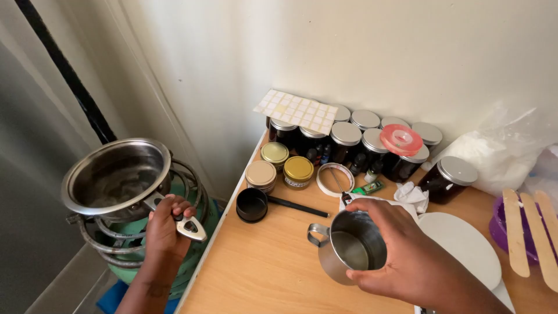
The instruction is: Wiping a candle jar with a cloth and carefully applying a long adhesive label around it.
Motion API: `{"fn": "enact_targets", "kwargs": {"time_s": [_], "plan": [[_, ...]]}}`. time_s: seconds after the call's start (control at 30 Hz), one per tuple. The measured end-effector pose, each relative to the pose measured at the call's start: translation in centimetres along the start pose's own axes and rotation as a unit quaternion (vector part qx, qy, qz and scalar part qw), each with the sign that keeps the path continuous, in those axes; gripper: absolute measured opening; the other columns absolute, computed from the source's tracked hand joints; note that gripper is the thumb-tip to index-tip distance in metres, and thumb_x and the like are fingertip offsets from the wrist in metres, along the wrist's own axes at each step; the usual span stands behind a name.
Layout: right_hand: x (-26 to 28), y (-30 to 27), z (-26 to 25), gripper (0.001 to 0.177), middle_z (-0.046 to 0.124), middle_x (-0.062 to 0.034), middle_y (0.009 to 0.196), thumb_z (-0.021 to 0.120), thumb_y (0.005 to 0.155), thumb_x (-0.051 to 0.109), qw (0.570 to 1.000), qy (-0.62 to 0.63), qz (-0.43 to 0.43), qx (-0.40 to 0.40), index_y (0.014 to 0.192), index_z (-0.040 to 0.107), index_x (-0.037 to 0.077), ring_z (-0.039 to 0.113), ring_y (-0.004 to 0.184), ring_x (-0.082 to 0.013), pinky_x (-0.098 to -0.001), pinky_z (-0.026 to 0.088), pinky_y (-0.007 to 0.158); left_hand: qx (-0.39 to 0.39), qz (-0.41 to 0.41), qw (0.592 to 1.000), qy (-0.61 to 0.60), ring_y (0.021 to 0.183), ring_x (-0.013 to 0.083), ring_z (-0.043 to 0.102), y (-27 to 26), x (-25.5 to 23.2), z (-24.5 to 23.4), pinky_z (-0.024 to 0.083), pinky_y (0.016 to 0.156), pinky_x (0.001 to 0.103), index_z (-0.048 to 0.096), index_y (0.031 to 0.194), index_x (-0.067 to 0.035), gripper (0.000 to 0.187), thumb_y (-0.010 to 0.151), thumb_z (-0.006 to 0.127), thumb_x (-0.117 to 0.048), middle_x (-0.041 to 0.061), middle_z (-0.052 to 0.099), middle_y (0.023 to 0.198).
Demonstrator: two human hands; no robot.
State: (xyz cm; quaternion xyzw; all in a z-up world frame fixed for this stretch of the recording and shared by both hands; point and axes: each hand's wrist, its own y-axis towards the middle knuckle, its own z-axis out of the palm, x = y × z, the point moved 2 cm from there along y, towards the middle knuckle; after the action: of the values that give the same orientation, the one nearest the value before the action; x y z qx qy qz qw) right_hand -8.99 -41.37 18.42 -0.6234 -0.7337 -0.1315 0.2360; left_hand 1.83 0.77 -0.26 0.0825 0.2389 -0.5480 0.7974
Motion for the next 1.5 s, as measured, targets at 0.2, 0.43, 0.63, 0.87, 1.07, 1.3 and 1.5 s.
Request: {"fn": "enact_targets", "kwargs": {"time_s": [0.2,0.43,0.63,0.87,1.07,1.3,1.5], "plan": [[-0.2,0.5,0.4,0.102,0.055,0.0171,0.160,0.103,0.061,0.032,1.000,-0.006,0.012,-0.005,0.149,0.054,0.047,0.045,0.150,-0.0081,-0.0327,0.041,0.119,0.002,0.023,1.000,0.012,0.062,0.0056,0.042,0.2,0.2,0.4,0.037,0.057,0.025,0.047,0.094,-0.013,0.016,0.101,0.059,-0.004,-0.003,0.040,0.070],[0.4,0.7,0.5,0.103,0.059,0.0123,0.157,0.106,0.060,0.033,1.000,-0.006,-0.024,-0.014,0.150,0.055,0.042,0.050,0.148,-0.0098,-0.0321,0.039,0.120,-0.001,0.021,1.000,0.019,0.060,0.0051,0.041,1.0,0.9,0.3,0.036,0.056,0.025,0.045,0.092,-0.014,0.020,0.102,0.059,-0.004,-0.004,0.037,0.068],[0.2,0.8,0.7,0.101,0.060,0.0157,0.156,0.104,0.061,0.035,1.000,-0.005,0.006,0.003,0.149,0.055,0.045,0.050,0.146,-0.0079,-0.0311,0.041,0.118,-0.015,0.025,1.000,0.010,0.061,0.0063,0.041,0.9,1.2,0.8,0.036,0.056,0.026,0.041,0.089,-0.015,0.026,0.101,0.060,-0.003,-0.002,0.036,0.067],[0.9,0.6,0.6,0.098,0.059,0.0202,0.156,0.103,0.063,0.035,0.999,-0.005,0.040,0.020,0.148,0.055,0.045,0.049,0.148,-0.0028,-0.0293,0.042,0.118,-0.018,0.026,0.999,0.011,0.062,0.0076,0.041,1.2,1.5,1.0,0.038,0.058,0.027,0.039,0.086,-0.016,0.029,0.102,0.061,-0.005,-0.002,0.040,0.070],[-0.3,0.5,0.8,0.099,0.061,0.0155,0.154,0.104,0.063,0.034,1.000,0.005,-0.001,0.002,0.149,0.055,0.042,0.051,0.147,-0.0059,-0.0297,0.041,0.118,-0.053,0.030,0.998,0.031,0.061,0.0093,0.044,1.2,2.0,1.5,0.043,0.060,0.030,0.042,0.080,-0.015,0.032,0.102,0.063,-0.006,-0.001,0.043,0.068],[-0.4,0.3,0.6,0.100,0.059,0.0152,0.157,0.103,0.063,0.035,1.000,0.006,0.007,0.011,0.150,0.054,0.043,0.048,0.149,-0.0061,-0.0302,0.040,0.118,-0.078,0.018,0.995,0.055,0.064,0.0140,0.048,1.1,2.2,1.0,0.050,0.064,0.034,0.045,0.078,-0.013,0.032,0.102,0.066,-0.008,0.003,0.045,0.068],[-0.2,0.2,0.5,0.099,0.062,0.0175,0.154,0.102,0.062,0.033,1.000,0.006,0.006,0.011,0.148,0.055,0.042,0.050,0.147,-0.0062,-0.0296,0.041,0.117,-0.083,-0.017,0.995,0.054,0.070,0.0159,0.057,1.7,2.1,0.0,0.059,0.072,0.036,0.056,0.078,-0.012,0.027,0.100,0.072,-0.013,0.001,0.052,0.071]]}}
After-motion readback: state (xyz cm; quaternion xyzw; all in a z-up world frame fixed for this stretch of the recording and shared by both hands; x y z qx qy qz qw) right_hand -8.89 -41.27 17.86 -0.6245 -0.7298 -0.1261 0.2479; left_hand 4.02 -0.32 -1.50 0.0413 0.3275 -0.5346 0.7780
